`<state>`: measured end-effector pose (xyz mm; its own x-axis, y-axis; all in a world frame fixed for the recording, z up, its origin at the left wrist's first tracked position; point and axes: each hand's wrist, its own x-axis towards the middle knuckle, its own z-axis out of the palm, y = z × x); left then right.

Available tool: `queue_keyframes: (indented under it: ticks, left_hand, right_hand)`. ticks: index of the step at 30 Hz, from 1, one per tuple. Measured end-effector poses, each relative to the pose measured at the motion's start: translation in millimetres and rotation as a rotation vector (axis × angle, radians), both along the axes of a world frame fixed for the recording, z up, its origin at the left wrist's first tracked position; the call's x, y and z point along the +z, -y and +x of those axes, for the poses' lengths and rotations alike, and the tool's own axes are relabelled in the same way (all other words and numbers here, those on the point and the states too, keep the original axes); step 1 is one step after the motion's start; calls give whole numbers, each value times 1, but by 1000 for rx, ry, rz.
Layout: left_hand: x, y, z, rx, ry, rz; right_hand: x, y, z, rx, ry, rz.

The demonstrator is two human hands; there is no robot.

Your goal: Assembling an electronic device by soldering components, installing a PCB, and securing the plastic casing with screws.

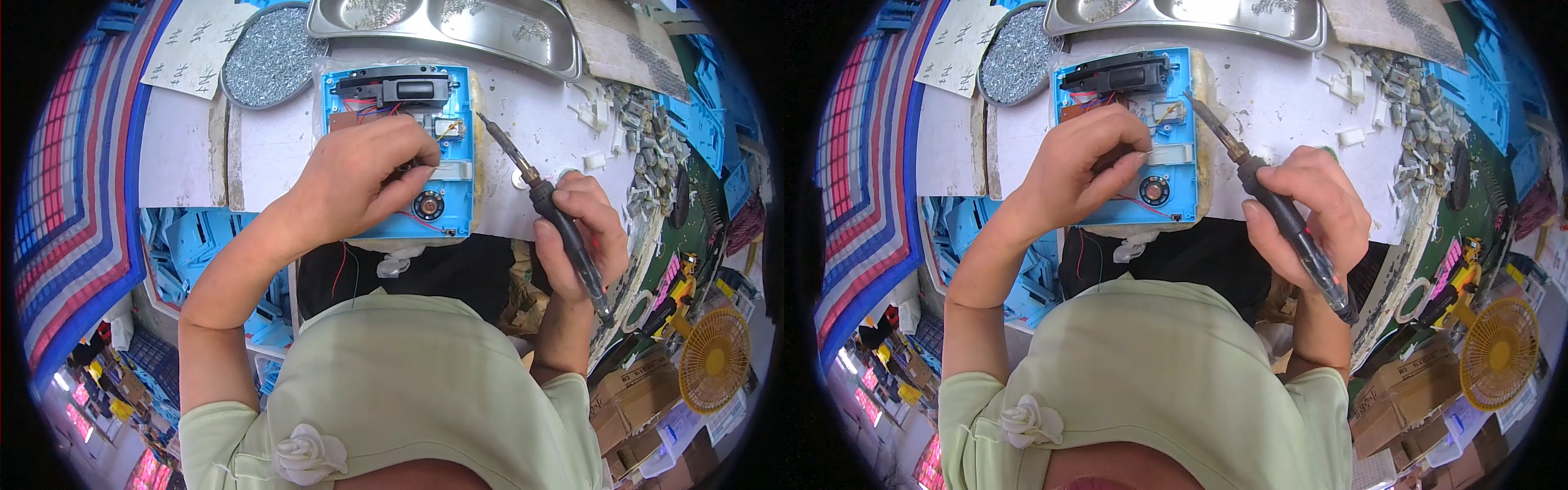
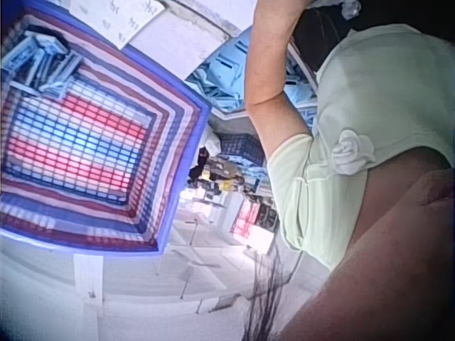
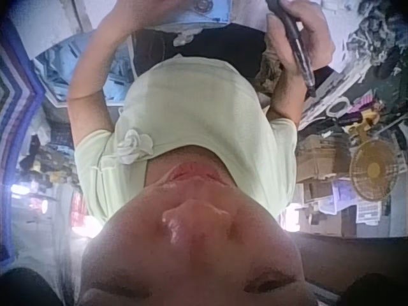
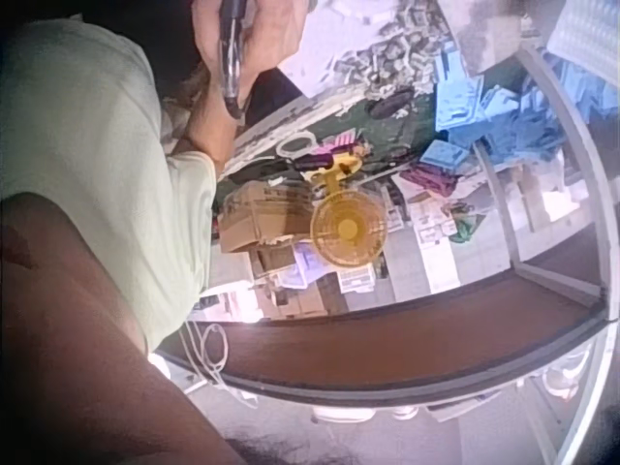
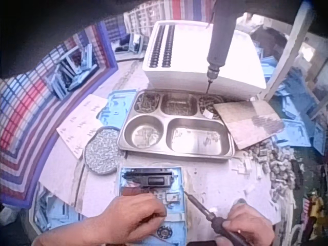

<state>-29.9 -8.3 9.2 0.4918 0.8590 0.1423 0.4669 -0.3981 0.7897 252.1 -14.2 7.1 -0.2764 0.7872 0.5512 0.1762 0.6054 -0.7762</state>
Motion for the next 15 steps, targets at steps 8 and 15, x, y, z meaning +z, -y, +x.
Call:
queue_keyframes:
  ticks: [8,15]
  left_hand:
    - [-2,2,1,-18,-48,74]
    - [-1,2,-5,-58,-78,100]
  right_hand:
    - [14,7,22,116,-51,-126]
    - [14,12,15,276,-8,-294]
